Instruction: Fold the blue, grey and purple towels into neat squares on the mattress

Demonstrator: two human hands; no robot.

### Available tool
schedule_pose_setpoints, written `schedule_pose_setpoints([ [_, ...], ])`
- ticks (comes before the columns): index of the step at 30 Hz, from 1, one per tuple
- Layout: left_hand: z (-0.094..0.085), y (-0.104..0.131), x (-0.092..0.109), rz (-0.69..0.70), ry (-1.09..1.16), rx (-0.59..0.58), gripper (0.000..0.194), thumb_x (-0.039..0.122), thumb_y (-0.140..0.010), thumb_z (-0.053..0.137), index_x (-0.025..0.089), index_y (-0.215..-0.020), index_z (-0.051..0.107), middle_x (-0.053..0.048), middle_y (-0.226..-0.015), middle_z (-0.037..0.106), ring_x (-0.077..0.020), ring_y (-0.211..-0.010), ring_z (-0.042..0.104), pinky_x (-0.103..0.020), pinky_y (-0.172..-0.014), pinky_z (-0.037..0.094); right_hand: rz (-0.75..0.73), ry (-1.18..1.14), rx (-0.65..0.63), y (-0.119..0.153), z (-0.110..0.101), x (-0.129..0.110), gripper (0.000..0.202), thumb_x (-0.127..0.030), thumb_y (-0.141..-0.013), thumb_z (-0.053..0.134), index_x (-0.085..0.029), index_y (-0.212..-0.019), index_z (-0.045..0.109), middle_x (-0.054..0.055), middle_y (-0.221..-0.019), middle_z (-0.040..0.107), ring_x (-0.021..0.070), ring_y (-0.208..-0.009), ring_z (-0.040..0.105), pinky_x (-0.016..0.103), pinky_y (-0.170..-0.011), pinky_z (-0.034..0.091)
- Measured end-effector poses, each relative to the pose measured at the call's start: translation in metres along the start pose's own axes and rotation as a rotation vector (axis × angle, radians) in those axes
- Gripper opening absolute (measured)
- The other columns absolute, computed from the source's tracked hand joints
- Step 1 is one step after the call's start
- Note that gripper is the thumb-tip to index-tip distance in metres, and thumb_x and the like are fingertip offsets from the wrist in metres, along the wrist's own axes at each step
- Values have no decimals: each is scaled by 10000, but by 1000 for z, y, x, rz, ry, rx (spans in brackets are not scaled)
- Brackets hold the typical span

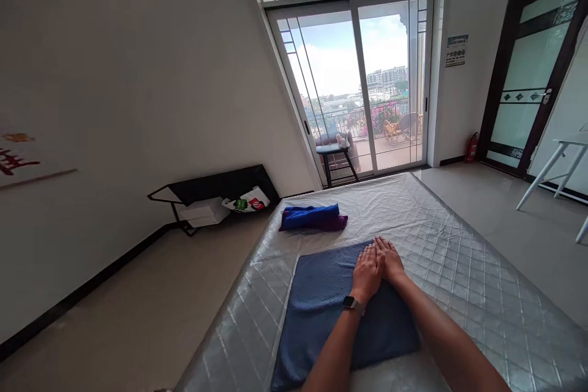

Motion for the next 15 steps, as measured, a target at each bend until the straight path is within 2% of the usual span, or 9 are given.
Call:
schedule_pose_setpoints([
  [3, 1, 17, -11, -19, -19, 3, 560, 424, -1031, 259, 153, -1500, 406, -152, -1520, 459, -267, -1432, 390, -468, -1169, 347, 10, -8, 15, -1, 0, -2, 596, -292, -974, 325, -108, -1541, 342, 105, -1599, 310, 201, -1499, 229, 362, -1205, 169],
  [6, -6, 42, -38, -54, -73, -32, 562, 430, -1033, 237, 172, -1503, 403, -133, -1550, 420, -270, -1462, 331, -504, -1184, 309, 31, -28, 30, -2, 0, -5, 603, -317, -994, 274, -64, -1539, 325, 129, -1599, 302, 213, -1501, 224, 384, -1209, 151],
  [10, -22, 81, -86, -156, -170, -121, 581, 443, -1025, 223, 180, -1524, 363, -107, -1575, 382, -255, -1481, 286, -494, -1200, 283, 40, -59, 33, -3, 0, -7, 607, -337, -995, 272, -72, -1539, 330, 123, -1595, 311, 206, -1499, 229, 375, -1214, 129],
  [15, -43, 134, -154, -306, -220, -150, 621, 439, -1015, 174, 139, -1528, 351, -123, -1580, 365, -262, -1482, 282, -468, -1208, 274, 41, -71, 40, -2, 0, -6, 609, -343, -992, 286, -76, -1537, 337, 114, -1592, 317, 196, -1496, 239, 355, -1213, 126],
])
Point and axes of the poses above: each hand's wrist, its own y-axis away from the middle knuckle, its own z-axis out of the palm, x = y × z, the point moved 3 cm from there along -y, towards the middle knuckle
